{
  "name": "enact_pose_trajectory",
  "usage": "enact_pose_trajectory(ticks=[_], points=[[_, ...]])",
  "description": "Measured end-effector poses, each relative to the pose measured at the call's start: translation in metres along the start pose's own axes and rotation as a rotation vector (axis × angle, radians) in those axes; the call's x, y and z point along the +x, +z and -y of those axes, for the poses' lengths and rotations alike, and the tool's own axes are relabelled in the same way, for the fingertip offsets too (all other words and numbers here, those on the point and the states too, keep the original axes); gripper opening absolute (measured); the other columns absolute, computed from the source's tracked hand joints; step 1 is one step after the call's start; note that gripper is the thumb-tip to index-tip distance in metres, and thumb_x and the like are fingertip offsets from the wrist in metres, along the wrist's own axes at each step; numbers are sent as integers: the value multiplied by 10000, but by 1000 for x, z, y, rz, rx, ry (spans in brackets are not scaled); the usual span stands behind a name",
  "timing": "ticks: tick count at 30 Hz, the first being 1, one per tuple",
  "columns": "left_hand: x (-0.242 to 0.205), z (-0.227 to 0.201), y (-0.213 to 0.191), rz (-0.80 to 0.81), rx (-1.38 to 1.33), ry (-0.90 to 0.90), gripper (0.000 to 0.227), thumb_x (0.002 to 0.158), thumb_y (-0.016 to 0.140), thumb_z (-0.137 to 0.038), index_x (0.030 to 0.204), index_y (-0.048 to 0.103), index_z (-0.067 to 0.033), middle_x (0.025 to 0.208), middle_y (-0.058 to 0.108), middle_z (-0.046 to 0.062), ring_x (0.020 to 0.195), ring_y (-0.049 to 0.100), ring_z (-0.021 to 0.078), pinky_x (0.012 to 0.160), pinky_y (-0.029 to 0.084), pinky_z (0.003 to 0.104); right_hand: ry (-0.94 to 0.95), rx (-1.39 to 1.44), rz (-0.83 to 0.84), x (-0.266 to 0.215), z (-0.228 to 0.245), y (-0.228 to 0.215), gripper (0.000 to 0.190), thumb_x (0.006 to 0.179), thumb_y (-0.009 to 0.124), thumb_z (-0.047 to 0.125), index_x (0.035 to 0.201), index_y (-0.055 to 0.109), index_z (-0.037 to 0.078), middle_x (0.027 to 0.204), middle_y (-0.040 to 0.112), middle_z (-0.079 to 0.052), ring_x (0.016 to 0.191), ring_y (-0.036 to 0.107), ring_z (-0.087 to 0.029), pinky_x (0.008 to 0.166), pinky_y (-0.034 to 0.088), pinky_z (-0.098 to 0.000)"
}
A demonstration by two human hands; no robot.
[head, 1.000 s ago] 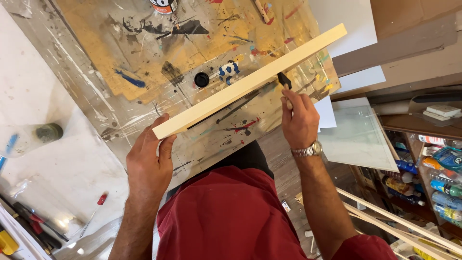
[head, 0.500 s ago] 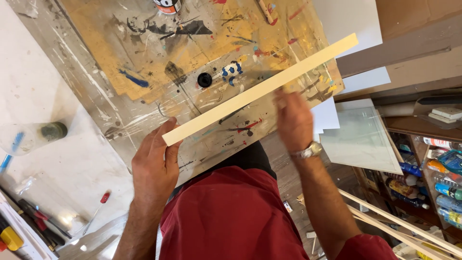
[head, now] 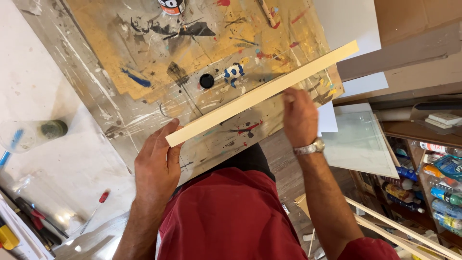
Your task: Painting a wooden picture frame with black paint using a foam brush
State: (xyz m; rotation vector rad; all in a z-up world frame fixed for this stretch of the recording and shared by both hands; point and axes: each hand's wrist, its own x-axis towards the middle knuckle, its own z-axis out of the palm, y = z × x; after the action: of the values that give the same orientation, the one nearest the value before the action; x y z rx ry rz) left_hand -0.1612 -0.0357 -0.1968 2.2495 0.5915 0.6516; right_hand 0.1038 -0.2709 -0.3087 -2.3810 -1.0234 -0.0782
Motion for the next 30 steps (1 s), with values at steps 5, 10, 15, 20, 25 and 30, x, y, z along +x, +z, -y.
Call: enact_pose_trajectory(ticks=[5, 10, 15, 20, 25, 30], points=[[2, -1, -1, 2, -7, 11, 334, 1010, 660, -64, 1330, 649, 34, 1085, 731, 176, 1006, 728, 385, 881, 590, 476, -30, 189, 148, -16, 48, 12, 178, 1049, 565, 199, 1135, 712, 147, 955, 695, -80, 908, 706, -340, 823, 569, -440], [-2, 1, -1, -7, -5, 15, 338, 1002, 668, -63, 1324, 654, 39, 1093, 737, 177, 1007, 730, 387, 881, 593, 477, -18, 30, 76, -3, 21, 2, 114, 1051, 633, 145, 1131, 666, 72, 936, 645, -150, 864, 684, -403, 757, 551, -491], [-3, 2, 0, -9, 0, 39, 319, 1020, 645, -83, 1317, 649, 34, 1120, 732, 172, 1015, 729, 372, 857, 593, 470, -80, -40, 111, -22, 132, 18, 78, 1006, 629, 156, 1046, 691, 131, 884, 668, -79, 815, 709, -260, 719, 581, -389], [-4, 3, 0, -8, -7, 53, 314, 1022, 646, -75, 1315, 651, 38, 1106, 730, 174, 1007, 727, 381, 867, 591, 469, 142, 523, 165, -32, 96, 44, 73, 950, 710, 86, 929, 659, 38, 823, 667, -161, 773, 695, -343, 694, 554, -428], [-8, 5, 2, -23, 13, 49, 300, 1015, 658, -83, 1297, 671, 20, 1124, 740, 150, 1008, 728, 362, 875, 591, 443, 368, 380, 34, 1, 31, 8, 90, 1007, 628, 70, 985, 681, 1, 807, 683, -183, 724, 656, -303, 686, 517, -435], [-9, 6, 2, -11, -9, 44, 321, 1023, 648, -93, 1317, 653, 36, 1102, 729, 155, 1004, 727, 357, 853, 590, 459, -108, 82, 92, -42, 59, 52, 143, 942, 637, -25, 1081, 670, -34, 947, 665, -250, 917, 682, -452, 824, 553, -523]])
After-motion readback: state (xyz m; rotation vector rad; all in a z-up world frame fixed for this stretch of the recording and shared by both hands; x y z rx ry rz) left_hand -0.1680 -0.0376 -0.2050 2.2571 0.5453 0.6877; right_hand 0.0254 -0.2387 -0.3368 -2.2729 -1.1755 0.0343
